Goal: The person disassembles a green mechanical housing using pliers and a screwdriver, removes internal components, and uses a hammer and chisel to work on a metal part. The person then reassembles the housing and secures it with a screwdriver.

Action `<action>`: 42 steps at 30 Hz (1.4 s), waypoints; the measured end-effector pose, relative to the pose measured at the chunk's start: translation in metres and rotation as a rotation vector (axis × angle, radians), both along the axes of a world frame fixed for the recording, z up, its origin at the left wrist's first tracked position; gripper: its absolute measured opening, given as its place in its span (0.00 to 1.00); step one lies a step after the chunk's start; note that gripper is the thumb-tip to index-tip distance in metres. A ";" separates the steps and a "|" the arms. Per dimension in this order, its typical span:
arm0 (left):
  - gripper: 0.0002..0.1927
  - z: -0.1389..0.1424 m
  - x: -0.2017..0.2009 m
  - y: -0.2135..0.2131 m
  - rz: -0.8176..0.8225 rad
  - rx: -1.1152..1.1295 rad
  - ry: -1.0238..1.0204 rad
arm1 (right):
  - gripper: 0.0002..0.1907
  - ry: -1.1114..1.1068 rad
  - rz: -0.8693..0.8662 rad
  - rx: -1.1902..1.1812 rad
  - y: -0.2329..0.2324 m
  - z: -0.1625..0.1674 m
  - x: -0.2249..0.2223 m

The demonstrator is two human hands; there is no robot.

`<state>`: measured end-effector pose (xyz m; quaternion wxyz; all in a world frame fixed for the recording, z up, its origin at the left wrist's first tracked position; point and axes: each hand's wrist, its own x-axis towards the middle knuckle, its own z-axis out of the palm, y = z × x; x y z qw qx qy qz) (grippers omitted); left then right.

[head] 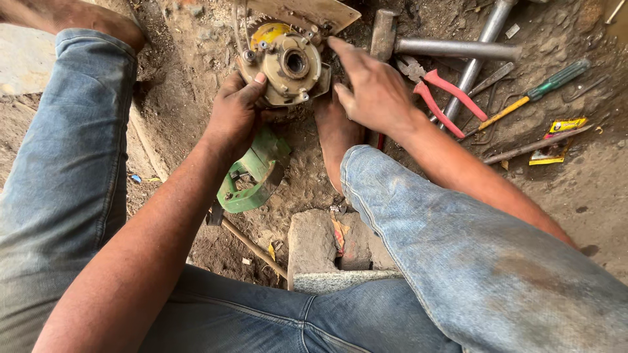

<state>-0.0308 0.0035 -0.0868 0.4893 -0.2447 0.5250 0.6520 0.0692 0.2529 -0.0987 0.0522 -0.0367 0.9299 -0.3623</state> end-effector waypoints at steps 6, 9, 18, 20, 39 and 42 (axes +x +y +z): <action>0.20 -0.006 0.005 0.012 -0.084 -0.105 0.048 | 0.36 -0.218 0.056 0.197 0.005 -0.008 -0.022; 0.21 -0.006 0.004 0.010 -0.071 -0.130 0.041 | 0.33 -0.210 0.092 0.191 0.011 -0.005 -0.014; 0.26 -0.002 -0.001 0.016 -0.212 -0.282 0.033 | 0.38 -0.125 0.027 0.152 0.011 -0.017 -0.003; 0.27 0.000 -0.001 0.019 -0.233 -0.310 0.046 | 0.39 -0.103 0.064 0.202 0.009 -0.017 -0.007; 0.24 0.011 0.000 0.010 -0.403 -0.378 0.249 | 0.05 -0.032 -0.790 -0.051 0.085 0.010 0.090; 0.26 0.016 -0.001 0.012 -0.428 -0.417 0.235 | 0.05 -0.139 -1.004 0.154 0.148 0.006 0.128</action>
